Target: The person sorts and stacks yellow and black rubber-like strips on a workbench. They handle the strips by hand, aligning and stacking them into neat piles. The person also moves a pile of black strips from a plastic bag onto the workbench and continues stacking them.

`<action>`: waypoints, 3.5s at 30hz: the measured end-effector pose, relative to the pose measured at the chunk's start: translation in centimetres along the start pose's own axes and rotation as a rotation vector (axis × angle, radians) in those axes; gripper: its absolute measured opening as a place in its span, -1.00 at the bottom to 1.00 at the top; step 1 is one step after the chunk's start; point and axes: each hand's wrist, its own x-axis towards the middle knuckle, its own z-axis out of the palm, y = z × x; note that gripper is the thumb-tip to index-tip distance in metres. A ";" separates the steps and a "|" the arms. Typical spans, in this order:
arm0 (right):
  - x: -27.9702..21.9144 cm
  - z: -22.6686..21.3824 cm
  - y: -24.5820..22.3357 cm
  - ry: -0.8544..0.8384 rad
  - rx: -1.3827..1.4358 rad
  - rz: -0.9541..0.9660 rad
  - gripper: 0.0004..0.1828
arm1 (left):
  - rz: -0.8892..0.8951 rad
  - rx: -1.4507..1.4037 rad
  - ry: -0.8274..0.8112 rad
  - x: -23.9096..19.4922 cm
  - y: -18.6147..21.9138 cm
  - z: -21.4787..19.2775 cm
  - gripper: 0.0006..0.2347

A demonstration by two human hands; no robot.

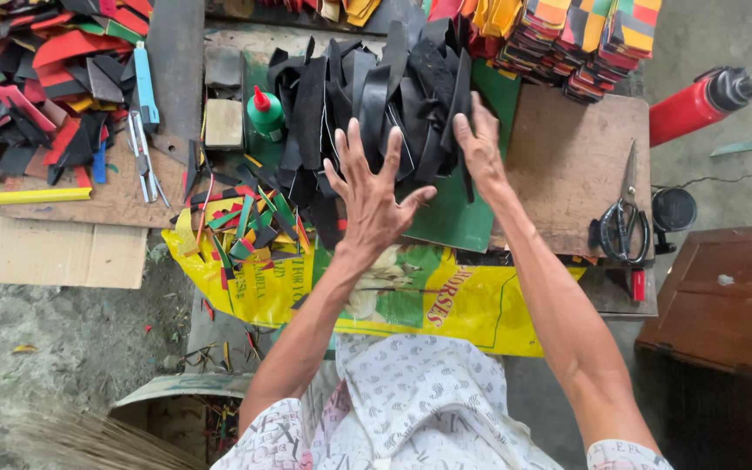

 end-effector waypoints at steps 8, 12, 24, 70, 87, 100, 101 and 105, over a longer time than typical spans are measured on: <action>3.3 1.2 1.6 -0.033 -0.019 0.140 -0.16 | -0.028 0.004 -0.014 -1.2 -1.6 3.9 -0.21; 4.2 4.7 1.5 -0.007 0.154 0.032 -0.22 | -0.085 0.198 -0.004 0.3 -2.6 4.4 -0.27; 0.8 -3.0 -0.3 0.121 0.105 0.038 -0.73 | -0.007 0.067 -0.143 0.9 0.2 -2.4 -0.35; -13.2 -13.2 -2.7 -0.084 0.909 0.364 -0.86 | -0.765 -1.331 -0.214 -1.5 2.1 4.4 -0.82; -14.7 -10.9 1.5 -0.061 1.078 0.404 -0.88 | -0.730 -1.391 -0.431 -3.9 -0.6 3.5 -0.66; 2.7 -20.2 -15.0 -0.221 0.836 -0.150 -0.85 | -0.618 -1.015 -0.696 -3.7 -0.7 -1.2 -0.53; 4.1 -19.8 -14.5 -0.197 0.804 -0.175 -0.89 | -0.636 -1.007 -0.694 -4.1 -0.8 -1.2 -0.53; 8.2 -17.4 -12.8 -0.078 0.670 -0.317 -0.80 | -0.643 -1.020 -0.653 -3.6 -1.5 -1.3 -0.54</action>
